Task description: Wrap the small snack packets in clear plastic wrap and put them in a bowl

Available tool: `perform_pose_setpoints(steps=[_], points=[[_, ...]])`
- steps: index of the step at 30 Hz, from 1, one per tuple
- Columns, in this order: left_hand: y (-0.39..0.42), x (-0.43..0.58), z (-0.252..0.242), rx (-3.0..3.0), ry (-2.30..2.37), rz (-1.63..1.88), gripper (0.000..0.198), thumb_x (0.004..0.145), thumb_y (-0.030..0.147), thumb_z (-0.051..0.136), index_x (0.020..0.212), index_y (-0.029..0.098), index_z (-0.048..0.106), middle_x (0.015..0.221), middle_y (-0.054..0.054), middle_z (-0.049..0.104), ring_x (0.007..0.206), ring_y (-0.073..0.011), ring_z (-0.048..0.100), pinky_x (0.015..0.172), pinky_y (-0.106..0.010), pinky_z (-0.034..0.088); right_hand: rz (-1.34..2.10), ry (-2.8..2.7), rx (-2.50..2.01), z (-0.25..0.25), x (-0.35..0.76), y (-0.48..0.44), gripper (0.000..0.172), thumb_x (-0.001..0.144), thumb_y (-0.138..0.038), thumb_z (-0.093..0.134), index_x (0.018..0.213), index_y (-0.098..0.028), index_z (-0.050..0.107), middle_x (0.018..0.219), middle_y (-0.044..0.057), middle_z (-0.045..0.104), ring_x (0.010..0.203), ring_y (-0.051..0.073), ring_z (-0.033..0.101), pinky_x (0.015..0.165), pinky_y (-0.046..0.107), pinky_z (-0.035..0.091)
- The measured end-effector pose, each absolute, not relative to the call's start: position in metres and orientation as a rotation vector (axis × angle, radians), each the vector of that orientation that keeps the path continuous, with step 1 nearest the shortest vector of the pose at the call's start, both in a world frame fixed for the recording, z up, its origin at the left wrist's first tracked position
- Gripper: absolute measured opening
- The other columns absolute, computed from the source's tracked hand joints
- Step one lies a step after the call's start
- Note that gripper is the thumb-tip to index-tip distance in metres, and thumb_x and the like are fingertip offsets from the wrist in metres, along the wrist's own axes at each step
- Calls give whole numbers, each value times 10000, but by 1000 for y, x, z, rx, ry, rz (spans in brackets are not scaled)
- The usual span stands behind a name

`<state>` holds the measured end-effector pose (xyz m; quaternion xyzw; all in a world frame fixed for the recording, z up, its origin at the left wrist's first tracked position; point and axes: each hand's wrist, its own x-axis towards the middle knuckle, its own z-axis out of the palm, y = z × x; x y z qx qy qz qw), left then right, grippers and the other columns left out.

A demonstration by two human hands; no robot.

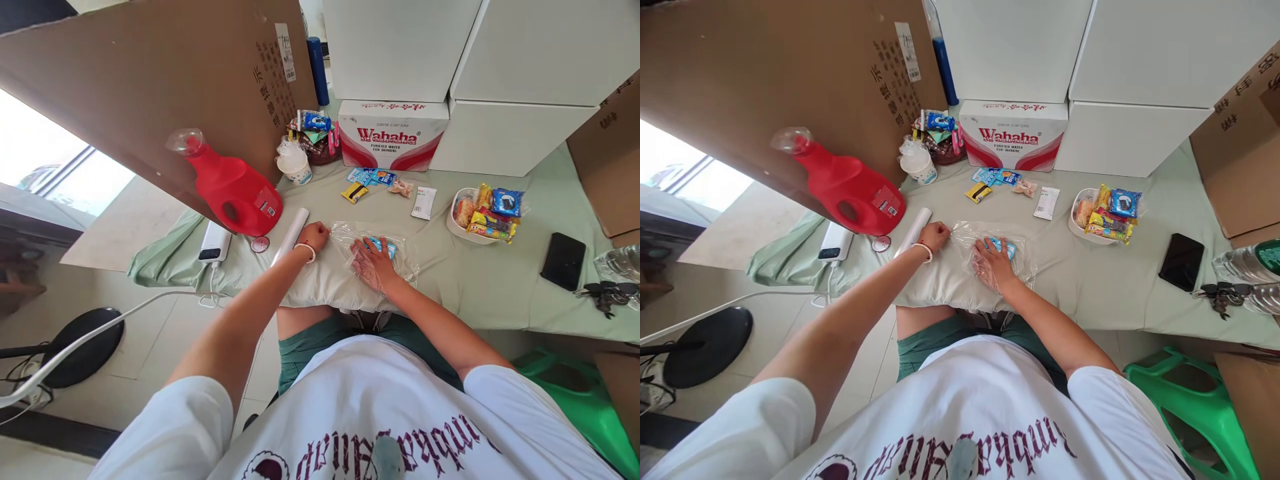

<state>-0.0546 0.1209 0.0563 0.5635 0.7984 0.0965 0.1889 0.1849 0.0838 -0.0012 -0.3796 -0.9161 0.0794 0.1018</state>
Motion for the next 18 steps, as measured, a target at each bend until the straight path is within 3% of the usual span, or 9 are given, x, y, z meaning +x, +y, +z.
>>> perform_pose_setpoints(steps=[2, 5, 7, 10, 12, 15, 18], points=[[112, -46, 57, 1642, 2323, 380, 338, 923, 282, 542, 1217, 159, 655, 1221, -150, 697, 1121, -273, 640, 969, -399, 502, 236, -2704, -1119, -1, 185, 84, 528, 1082, -342, 348, 1583, -216, 454, 1663, 95, 412, 1549, 346, 304, 1254, 695, 13], [96, -27, 62, 2131, 2062, 515, 542, 895, 164, 499, 1432, 205, 555, 1500, -153, 560, 1451, -294, 455, 1218, -502, 312, 248, -2704, -1105, -1, 186, 84, 521, 1080, -363, 367, 1575, -231, 467, 1655, 95, 424, 1550, 346, 305, 1257, 695, 7], [83, -19, 65, 2464, 1642, 445, 639, 856, 98, 481, 1470, 264, 540, 1508, -102, 583, 1513, -269, 404, 1291, -549, 158, 262, -2705, -1098, 1, 187, 84, 511, 1077, -365, 380, 1560, -238, 490, 1633, 98, 456, 1554, 347, 298, 1259, 695, 7], [65, -21, 63, 2534, 1370, 312, 790, 737, 51, 508, 1488, 293, 532, 1421, -62, 663, 1443, -240, 508, 1315, -566, 37, 277, -2709, -1101, 4, 187, 84, 501, 1070, -358, 401, 1545, -249, 512, 1611, 98, 485, 1556, 345, 295, 1262, 691, 12], [55, -31, 59, 2468, 1407, 289, 819, 657, 63, 534, 1442, 289, 583, 1321, -56, 717, 1363, -249, 578, 1314, -576, 38, 278, -2718, -1103, 5, 186, 83, 510, 1070, -354, 401, 1560, -247, 495, 1631, 99, 459, 1556, 348, 297, 1261, 691, 10], [44, -52, 51, 2414, 1414, 235, 659, 616, 93, 554, 1216, 300, 731, 1186, -38, 763, 1364, -285, 571, 1302, -614, 48, 254, -2721, -1120, 5, 185, 83, 519, 1080, -353, 380, 1573, -223, 474, 1648, 110, 433, 1551, 349, 307, 1258, 694, 10], [35, -68, 46, 2422, 1347, 208, 548, 619, 101, 561, 1085, 291, 779, 1225, -36, 759, 1421, -296, 525, 1303, -608, 79, 223, -2737, -1102, 6, 186, 84, 521, 1091, -373, 364, 1571, -203, 474, 1642, 116, 443, 1545, 345, 319, 1255, 700, 18]])
